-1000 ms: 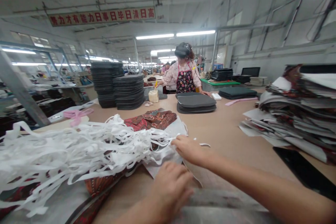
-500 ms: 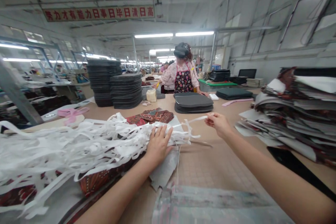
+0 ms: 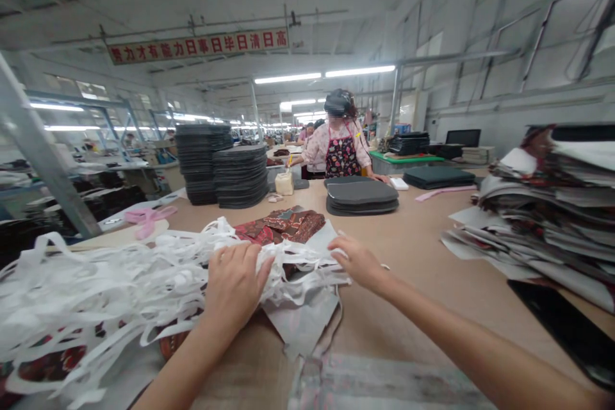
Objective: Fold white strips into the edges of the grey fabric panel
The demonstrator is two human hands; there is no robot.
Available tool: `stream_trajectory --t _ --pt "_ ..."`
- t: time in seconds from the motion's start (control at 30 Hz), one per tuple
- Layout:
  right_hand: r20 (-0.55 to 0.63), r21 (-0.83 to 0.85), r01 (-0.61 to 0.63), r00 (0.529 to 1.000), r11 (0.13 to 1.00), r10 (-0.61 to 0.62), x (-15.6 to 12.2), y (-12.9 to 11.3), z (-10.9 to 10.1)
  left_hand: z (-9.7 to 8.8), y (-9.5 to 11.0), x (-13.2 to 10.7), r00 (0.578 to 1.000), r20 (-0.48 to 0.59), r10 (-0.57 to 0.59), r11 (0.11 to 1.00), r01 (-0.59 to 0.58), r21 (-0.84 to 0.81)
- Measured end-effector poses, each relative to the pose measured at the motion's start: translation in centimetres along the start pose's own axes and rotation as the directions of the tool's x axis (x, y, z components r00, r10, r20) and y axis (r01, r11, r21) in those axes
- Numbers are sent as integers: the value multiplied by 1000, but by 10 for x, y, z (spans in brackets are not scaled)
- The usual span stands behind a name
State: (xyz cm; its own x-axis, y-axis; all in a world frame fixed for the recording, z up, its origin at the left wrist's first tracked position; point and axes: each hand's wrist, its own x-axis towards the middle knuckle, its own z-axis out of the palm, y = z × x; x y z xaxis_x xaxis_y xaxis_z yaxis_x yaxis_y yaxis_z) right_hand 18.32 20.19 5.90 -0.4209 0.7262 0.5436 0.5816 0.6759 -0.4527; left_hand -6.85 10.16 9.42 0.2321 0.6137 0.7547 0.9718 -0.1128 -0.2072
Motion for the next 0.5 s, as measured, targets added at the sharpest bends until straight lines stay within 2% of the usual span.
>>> stream_trajectory --t 0.07,0.13,0.23,0.33,0.5 --pt "146 -83 104 985 991 -91 2 -26 25 4 -12 -2 992 106 -61 998 58 33" --pt "267 -185 163 957 969 -110 3 -41 45 8 -24 -5 974 201 -109 993 99 59" --pt "380 -325 219 921 920 -85 5 -39 51 11 -46 -9 919 333 -212 977 196 80" --pt "369 -409 238 926 881 -78 7 -22 22 14 -67 -7 862 401 -311 949 305 83" --pt "283 -495 213 956 842 -76 12 -10 -50 28 -76 19 877 319 -359 920 389 -35"
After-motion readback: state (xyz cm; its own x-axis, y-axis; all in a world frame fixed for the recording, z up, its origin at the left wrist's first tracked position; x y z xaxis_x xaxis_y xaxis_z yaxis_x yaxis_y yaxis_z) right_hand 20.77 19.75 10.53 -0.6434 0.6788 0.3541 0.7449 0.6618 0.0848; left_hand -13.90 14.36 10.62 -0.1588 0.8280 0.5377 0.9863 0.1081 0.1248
